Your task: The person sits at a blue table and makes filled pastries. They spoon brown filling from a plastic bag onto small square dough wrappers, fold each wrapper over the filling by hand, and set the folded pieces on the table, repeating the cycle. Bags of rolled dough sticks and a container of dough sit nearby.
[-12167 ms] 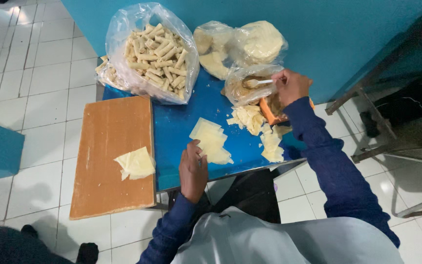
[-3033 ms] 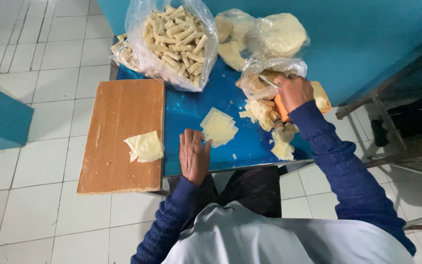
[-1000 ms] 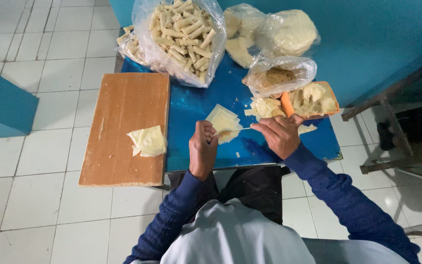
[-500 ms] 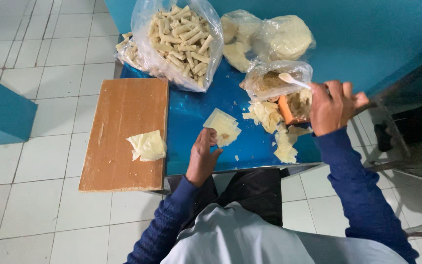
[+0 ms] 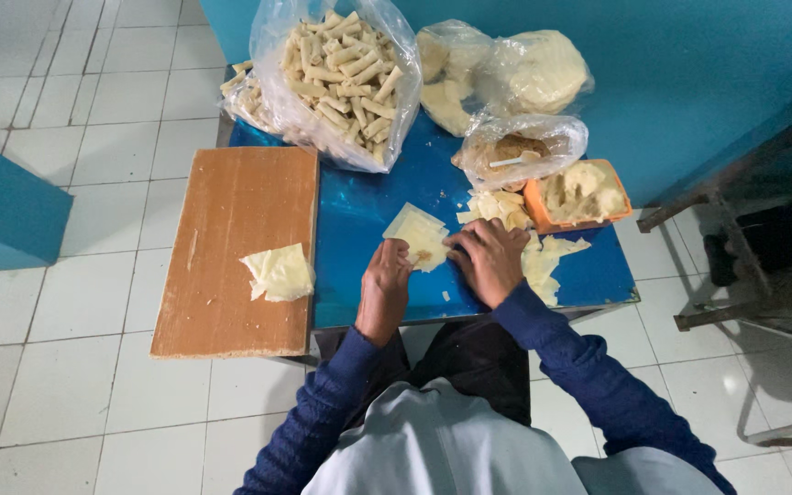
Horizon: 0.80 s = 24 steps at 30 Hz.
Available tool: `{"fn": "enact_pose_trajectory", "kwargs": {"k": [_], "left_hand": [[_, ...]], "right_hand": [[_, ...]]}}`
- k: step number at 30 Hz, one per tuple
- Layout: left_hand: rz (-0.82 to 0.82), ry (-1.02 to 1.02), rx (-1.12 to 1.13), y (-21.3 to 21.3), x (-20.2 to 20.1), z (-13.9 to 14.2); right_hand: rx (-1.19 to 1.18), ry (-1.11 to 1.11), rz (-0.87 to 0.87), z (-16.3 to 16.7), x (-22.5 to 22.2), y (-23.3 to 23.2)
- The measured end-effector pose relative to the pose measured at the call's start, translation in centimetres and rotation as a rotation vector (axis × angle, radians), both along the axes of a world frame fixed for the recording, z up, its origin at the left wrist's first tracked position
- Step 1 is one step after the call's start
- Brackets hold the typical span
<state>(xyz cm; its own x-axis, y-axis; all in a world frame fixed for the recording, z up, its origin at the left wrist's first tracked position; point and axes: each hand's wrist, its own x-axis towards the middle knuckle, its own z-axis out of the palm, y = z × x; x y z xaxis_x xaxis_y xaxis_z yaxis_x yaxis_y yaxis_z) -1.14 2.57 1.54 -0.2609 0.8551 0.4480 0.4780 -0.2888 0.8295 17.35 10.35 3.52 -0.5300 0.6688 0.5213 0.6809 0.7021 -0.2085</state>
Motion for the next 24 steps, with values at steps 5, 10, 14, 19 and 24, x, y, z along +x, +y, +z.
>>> {"fn": "enact_pose_trajectory", "kwargs": {"k": [5, 10, 14, 19, 24], "left_hand": [[-0.011, -0.003, 0.004, -0.1, 0.0, -0.1], [-0.021, -0.018, 0.001, 0.1, 0.0, 0.1], [-0.023, -0.031, -0.037, -0.2, 0.1, 0.2], [-0.021, 0.025, -0.011, -0.3, 0.1, 0.5], [-0.042, 0.098, -0.028, -0.6, 0.2, 0.6]], "right_hand": [[0.049, -0.015, -0.020, -1.0, -0.1, 0.3], [-0.179, 0.117, 0.018, -1.9, -0.5, 0.8], [-0.451, 0.309, 0.114, -1.6, -0.3, 0.7], [-0.008, 0.043, -0.031, -1.0, -0.4, -0.2], [-0.064, 0.070, -0.013, -1.3, -0.6, -0.2]]}}
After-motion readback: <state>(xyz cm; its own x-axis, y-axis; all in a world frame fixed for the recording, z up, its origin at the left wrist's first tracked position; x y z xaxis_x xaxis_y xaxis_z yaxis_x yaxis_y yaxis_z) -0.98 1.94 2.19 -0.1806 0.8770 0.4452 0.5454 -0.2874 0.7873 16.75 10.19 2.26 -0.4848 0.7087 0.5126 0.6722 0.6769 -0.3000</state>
